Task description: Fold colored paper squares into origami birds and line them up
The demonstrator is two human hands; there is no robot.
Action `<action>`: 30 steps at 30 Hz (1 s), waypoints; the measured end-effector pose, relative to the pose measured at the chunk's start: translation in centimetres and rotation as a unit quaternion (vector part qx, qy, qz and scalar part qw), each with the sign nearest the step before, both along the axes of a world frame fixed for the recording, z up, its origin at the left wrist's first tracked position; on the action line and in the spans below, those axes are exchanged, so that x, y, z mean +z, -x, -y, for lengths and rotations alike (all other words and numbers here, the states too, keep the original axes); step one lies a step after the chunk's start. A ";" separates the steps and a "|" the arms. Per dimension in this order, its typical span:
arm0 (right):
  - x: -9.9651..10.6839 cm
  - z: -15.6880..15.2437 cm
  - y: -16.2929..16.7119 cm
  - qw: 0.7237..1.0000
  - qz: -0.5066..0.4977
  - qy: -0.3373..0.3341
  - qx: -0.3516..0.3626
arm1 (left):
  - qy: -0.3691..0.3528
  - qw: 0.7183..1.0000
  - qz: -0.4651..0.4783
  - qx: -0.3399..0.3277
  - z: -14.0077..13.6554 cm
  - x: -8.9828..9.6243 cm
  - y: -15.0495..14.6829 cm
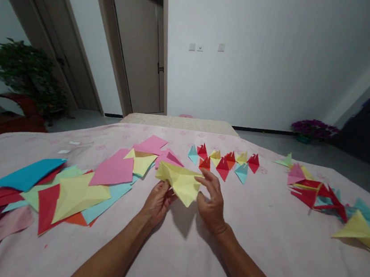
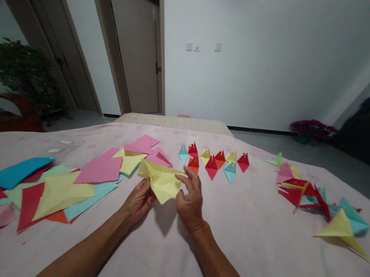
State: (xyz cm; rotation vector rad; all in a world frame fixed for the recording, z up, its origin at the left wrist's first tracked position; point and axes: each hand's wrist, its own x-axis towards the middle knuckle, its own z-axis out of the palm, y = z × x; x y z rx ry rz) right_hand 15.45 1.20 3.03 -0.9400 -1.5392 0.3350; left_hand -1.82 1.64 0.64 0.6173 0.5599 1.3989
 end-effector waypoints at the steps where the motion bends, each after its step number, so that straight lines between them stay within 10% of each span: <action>1: 0.0 -0.2 0.0 0.995 -0.073 0.055 0.026 | 0.003 1.000 -0.006 0.001 -0.2 -0.1 0.2; 7: 0.2 -0.8 0.3 0.919 -0.254 0.250 0.171 | 0.005 1.000 -0.019 -0.017 -0.7 -0.2 0.9; 17: -1.0 -1.1 0.3 0.979 -0.051 0.188 -0.059 | -0.006 0.996 0.014 -0.085 0.9 0.8 0.2; 30: -0.9 -1.0 0.4 0.978 -0.077 0.179 -0.074 | 0.036 0.997 -0.062 0.026 1.0 -0.4 -0.5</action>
